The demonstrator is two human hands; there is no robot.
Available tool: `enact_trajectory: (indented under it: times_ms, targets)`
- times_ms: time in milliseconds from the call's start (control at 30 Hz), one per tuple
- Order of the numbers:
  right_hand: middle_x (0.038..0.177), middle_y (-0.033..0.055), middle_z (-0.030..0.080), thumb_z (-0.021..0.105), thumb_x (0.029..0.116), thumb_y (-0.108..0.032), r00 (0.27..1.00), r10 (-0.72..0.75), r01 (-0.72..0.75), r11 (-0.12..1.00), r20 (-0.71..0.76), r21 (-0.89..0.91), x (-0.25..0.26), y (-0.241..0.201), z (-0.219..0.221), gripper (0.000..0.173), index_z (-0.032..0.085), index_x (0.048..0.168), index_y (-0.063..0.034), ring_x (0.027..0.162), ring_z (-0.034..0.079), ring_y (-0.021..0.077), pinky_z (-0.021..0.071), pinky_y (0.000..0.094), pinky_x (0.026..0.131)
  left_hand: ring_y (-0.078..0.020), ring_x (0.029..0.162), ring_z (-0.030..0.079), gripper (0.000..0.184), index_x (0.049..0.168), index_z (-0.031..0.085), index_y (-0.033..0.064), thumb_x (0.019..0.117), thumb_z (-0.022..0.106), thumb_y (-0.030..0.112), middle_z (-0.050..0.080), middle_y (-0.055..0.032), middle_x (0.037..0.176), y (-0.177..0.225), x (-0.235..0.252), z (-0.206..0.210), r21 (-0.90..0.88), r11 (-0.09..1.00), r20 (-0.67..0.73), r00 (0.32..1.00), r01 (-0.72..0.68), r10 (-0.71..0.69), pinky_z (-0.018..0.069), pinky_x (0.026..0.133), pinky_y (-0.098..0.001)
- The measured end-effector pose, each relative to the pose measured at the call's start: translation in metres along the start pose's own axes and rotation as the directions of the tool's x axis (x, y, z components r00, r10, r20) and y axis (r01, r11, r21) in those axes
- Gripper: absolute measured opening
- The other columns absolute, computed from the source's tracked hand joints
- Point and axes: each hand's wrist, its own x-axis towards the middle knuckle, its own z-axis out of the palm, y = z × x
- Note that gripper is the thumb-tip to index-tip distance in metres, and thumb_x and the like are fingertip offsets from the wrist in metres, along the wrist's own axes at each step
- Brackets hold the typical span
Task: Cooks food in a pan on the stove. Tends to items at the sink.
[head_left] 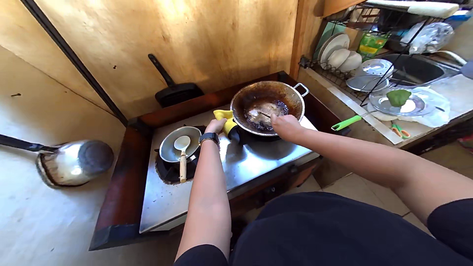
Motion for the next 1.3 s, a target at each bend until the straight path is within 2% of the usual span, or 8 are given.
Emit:
enact_trajectory:
  times_ms: [200, 400, 533, 767, 900, 1067, 1200, 1300]
  targets:
    - [0.106, 0.026, 0.066, 0.046, 0.1036, 0.0, 0.999, -0.007, 0.007, 1.0, -0.042, 0.003, 0.008, 0.009, -0.003, 0.023, 0.049, 0.125, 0.0062, 0.103, 0.069, 0.0439, 0.0546, 0.056, 0.081, -0.0375, 0.122, 0.059, 0.05, 0.136, 0.053, -0.0077, 0.1075, 0.051, 0.033, 0.058, -0.029, 0.132, 0.0, 0.0, 0.002, -0.032, 0.999, -0.013, 1.0, -0.009, 0.009, 0.0465, 0.105, -0.0527]
    - [0.106, 0.0257, 0.067, 0.05, 0.1033, -0.008, 0.998, -0.005, 0.006, 1.0, -0.056, 0.026, 0.002, 0.021, -0.011, 0.031, 0.051, 0.131, 0.0058, 0.102, 0.069, 0.0433, 0.054, 0.0568, 0.082, -0.038, 0.124, 0.058, 0.051, 0.135, 0.054, -0.009, 0.1082, 0.05, 0.034, 0.058, -0.0297, 0.133, 0.004, -0.01, 0.001, -0.005, 1.0, -0.023, 1.0, 0.002, -0.002, 0.0447, 0.107, -0.0529]
    - [0.107, 0.0261, 0.066, 0.055, 0.1021, -0.012, 1.0, -0.022, 0.022, 1.0, -0.019, 0.011, -0.002, 0.029, -0.019, 0.031, 0.051, 0.128, 0.0056, 0.105, 0.068, 0.0436, 0.0531, 0.0575, 0.084, -0.0386, 0.124, 0.058, 0.051, 0.134, 0.055, -0.0086, 0.1081, 0.049, 0.036, 0.059, -0.0296, 0.132, 0.001, -0.009, 0.003, 0.019, 1.0, -0.033, 0.999, 0.013, -0.012, 0.045, 0.106, -0.0542]
    - [0.101, 0.0248, 0.067, 0.062, 0.1007, -0.019, 0.999, -0.034, 0.033, 0.998, -0.021, -0.05, -0.034, 0.05, -0.043, 0.034, 0.055, 0.124, 0.0041, 0.1, 0.068, 0.0434, 0.0522, 0.0576, 0.081, -0.0381, 0.126, 0.057, 0.056, 0.136, 0.053, -0.0082, 0.1091, 0.047, 0.04, 0.058, -0.0293, 0.134, 0.003, -0.018, 0.002, 0.002, 0.999, -0.029, 0.999, 0.037, -0.037, 0.044, 0.108, -0.0534]
    - [0.094, 0.0223, 0.067, 0.06, 0.0998, -0.016, 1.0, -0.029, 0.027, 0.992, -0.012, -0.127, -0.053, 0.057, -0.051, 0.027, 0.056, 0.119, 0.0025, 0.094, 0.069, 0.0416, 0.0518, 0.0551, 0.076, -0.0359, 0.125, 0.058, 0.053, 0.14, 0.05, -0.0065, 0.109, 0.048, 0.036, 0.057, -0.0278, 0.136, -0.004, -0.013, 0.004, -0.133, 0.991, -0.026, 0.999, 0.019, -0.023, 0.0463, 0.107, -0.0503]
    - [0.09, 0.0202, 0.068, 0.056, 0.0993, -0.004, 0.997, -0.063, 0.054, 0.984, -0.051, -0.169, -0.05, 0.049, -0.024, 0.018, 0.058, 0.115, 0.0028, 0.088, 0.071, 0.0395, 0.0534, 0.053, 0.071, -0.0352, 0.124, 0.058, 0.052, 0.141, 0.049, -0.0061, 0.1084, 0.05, 0.035, 0.057, -0.0275, 0.136, -0.005, -0.009, 0.005, -0.148, 0.989, -0.036, 0.999, 0.023, -0.029, 0.0469, 0.106, -0.0493]
    - [0.099, 0.025, 0.067, 0.042, 0.1048, 0.002, 0.999, -0.045, 0.046, 0.993, 0.014, -0.112, -0.035, 0.038, -0.01, 0.021, 0.053, 0.122, 0.0057, 0.097, 0.07, 0.0434, 0.0536, 0.0554, 0.078, -0.0361, 0.125, 0.058, 0.051, 0.14, 0.05, -0.0069, 0.1084, 0.05, 0.033, 0.057, -0.0282, 0.136, -0.006, -0.007, 0.006, -0.126, 0.992, -0.034, 0.999, 0.013, -0.017, 0.0462, 0.106, -0.0501]
    - [0.1, 0.0254, 0.067, 0.041, 0.1056, 0.0, 0.998, -0.048, 0.053, 0.99, 0.036, -0.13, -0.031, 0.043, -0.019, 0.022, 0.052, 0.124, 0.0058, 0.098, 0.069, 0.0437, 0.0536, 0.0552, 0.08, -0.0357, 0.122, 0.059, 0.049, 0.139, 0.051, -0.0068, 0.1087, 0.05, 0.032, 0.057, -0.0282, 0.134, -0.005, -0.008, 0.006, -0.134, 0.991, -0.033, 0.999, 0.002, -0.006, 0.0463, 0.105, -0.05]
